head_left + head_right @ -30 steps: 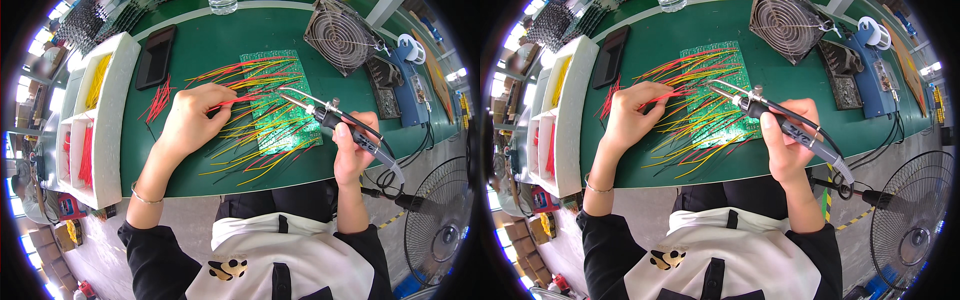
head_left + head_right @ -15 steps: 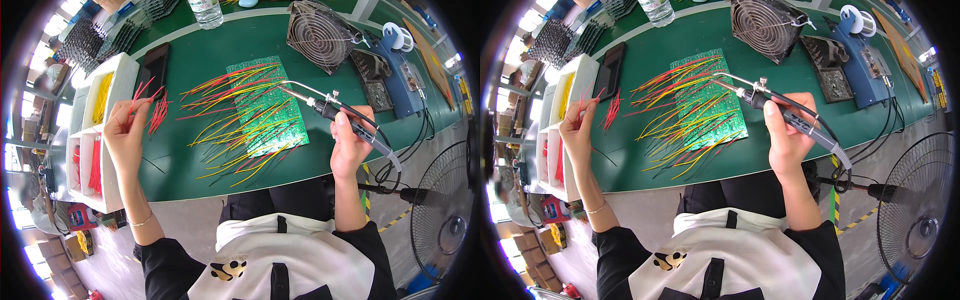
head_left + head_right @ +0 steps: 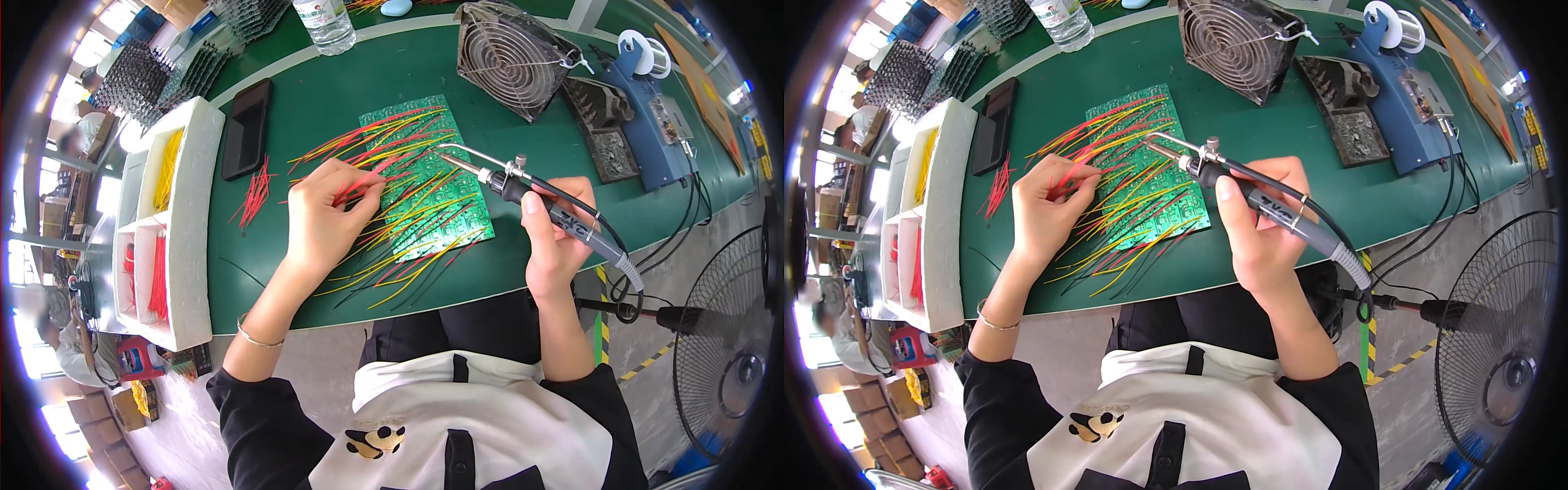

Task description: The person picks up yellow wires from the floor, positions them onto a circuit board while holding a soldering iron, retrieves red wires from a container, and places them onto the circuit board.

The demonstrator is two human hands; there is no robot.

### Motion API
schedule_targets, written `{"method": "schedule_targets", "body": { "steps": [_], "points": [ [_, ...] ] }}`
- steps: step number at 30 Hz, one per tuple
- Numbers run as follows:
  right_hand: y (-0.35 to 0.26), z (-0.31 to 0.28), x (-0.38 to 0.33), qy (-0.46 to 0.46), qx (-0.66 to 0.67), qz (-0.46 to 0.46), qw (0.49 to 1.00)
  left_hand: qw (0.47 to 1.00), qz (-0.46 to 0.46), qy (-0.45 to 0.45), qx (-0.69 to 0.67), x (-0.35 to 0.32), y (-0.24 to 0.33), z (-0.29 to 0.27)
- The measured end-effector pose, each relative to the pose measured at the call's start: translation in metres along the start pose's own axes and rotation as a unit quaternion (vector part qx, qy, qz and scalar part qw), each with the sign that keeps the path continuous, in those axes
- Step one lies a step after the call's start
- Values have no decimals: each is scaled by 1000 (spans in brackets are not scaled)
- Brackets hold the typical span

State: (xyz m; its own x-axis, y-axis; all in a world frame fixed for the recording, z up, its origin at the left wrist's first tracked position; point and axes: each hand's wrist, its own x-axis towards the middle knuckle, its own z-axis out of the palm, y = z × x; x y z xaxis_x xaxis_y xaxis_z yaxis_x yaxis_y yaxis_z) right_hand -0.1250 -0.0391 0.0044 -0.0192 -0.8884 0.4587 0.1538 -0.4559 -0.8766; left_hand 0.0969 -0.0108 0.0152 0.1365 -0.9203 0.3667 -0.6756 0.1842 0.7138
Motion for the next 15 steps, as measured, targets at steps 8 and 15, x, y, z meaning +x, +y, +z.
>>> {"method": "schedule_targets", "body": {
  "steps": [8,15],
  "points": [
    [-2,2,0,-31,-47,-29,998,999,40,22,29,4,-4,4],
    [1,1,-1,-29,-40,-25,998,998,58,21,26,3,-4,2]
  ]
}}
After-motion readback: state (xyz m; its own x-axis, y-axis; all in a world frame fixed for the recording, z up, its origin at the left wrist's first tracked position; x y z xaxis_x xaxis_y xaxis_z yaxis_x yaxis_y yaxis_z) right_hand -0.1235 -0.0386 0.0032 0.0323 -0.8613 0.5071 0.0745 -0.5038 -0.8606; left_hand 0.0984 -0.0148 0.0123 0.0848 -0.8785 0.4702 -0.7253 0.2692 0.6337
